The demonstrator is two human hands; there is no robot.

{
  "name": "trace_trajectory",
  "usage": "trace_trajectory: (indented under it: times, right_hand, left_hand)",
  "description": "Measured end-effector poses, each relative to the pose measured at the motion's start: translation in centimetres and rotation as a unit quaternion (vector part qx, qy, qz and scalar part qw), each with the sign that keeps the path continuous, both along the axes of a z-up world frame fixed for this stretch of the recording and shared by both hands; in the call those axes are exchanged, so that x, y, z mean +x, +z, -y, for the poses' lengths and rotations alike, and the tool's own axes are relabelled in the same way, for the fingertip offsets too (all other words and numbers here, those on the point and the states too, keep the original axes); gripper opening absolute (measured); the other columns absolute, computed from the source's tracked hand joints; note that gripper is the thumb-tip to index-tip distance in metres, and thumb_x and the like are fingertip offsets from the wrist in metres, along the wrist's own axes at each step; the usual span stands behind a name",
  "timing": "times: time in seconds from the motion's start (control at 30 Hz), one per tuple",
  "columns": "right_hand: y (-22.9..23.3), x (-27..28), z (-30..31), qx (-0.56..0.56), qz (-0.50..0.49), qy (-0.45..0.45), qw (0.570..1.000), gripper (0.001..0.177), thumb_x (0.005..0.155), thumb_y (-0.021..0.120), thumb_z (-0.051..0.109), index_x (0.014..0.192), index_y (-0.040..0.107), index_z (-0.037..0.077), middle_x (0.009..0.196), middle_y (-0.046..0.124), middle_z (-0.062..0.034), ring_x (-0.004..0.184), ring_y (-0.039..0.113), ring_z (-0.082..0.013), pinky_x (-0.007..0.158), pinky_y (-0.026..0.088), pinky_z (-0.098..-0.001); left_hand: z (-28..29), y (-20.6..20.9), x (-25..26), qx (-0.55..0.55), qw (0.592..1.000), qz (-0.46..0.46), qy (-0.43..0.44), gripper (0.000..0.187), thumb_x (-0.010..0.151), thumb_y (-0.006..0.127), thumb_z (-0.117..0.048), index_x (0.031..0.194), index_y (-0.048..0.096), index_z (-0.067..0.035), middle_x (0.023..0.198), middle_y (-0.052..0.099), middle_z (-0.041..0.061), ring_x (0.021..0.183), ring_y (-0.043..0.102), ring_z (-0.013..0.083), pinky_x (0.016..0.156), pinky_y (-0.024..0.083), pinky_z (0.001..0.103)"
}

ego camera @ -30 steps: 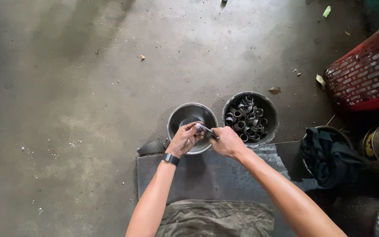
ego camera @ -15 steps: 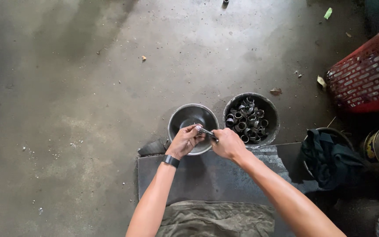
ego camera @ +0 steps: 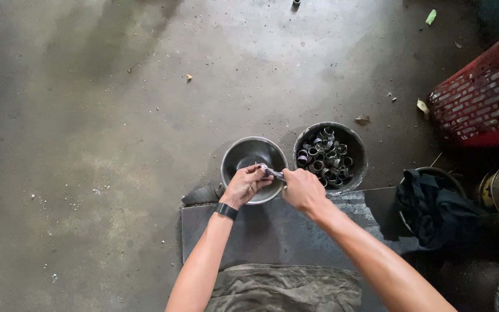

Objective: The person cleans small, dark metal parts using a cloth and a small brush. They pick up the parts from a metal bowl, wipe them with the cloth, and scrub them with the brush over a second bowl. The person repeats this process for several parts.

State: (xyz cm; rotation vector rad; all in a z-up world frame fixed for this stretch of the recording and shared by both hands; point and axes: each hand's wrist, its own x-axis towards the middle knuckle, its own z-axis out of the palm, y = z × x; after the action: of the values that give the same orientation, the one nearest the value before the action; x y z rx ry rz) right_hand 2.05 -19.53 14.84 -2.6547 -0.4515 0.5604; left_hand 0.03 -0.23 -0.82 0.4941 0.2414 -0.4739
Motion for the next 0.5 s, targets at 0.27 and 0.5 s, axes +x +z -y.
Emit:
trace_trajectory:
  times: [0.27, 0.5]
  right_hand:
    - [-0.3, 0.5, 0.1, 0.091, -0.059, 0.029, 0.994, 0.019, 0.081, 0.065, 0.017, 0.093, 0.068, 0.002, 0.081, 0.072, -0.024, 0.08, 0.072, -0.0417, 0.076, 0.058, -0.049]
    - [-1.5, -0.4, -0.4, -0.048, -0.012, -0.008, 0.999, 0.015, 0.083, 0.063, 0.011, 0.093, 0.067, 0.002, 0.087, 0.071, -0.0234, 0.086, 0.071, -0.042, 0.078, 0.057, -0.0517]
  left_hand:
    - [-1.2, 1.9, -0.3, 0.006, 0.999, 0.042, 0.003, 0.027, 0.098, 0.069, -0.007, 0.123, 0.068, 0.004, 0.105, 0.074, 0.014, 0.094, 0.074, 0.0225, 0.086, 0.064, 0.036]
    - [-0.3, 0.3, 0.1, 0.051, 0.999, -0.017, -0.004, 0.024, 0.101, 0.069, -0.012, 0.117, 0.066, 0.006, 0.103, 0.074, 0.014, 0.093, 0.075, 0.0238, 0.086, 0.063, 0.036]
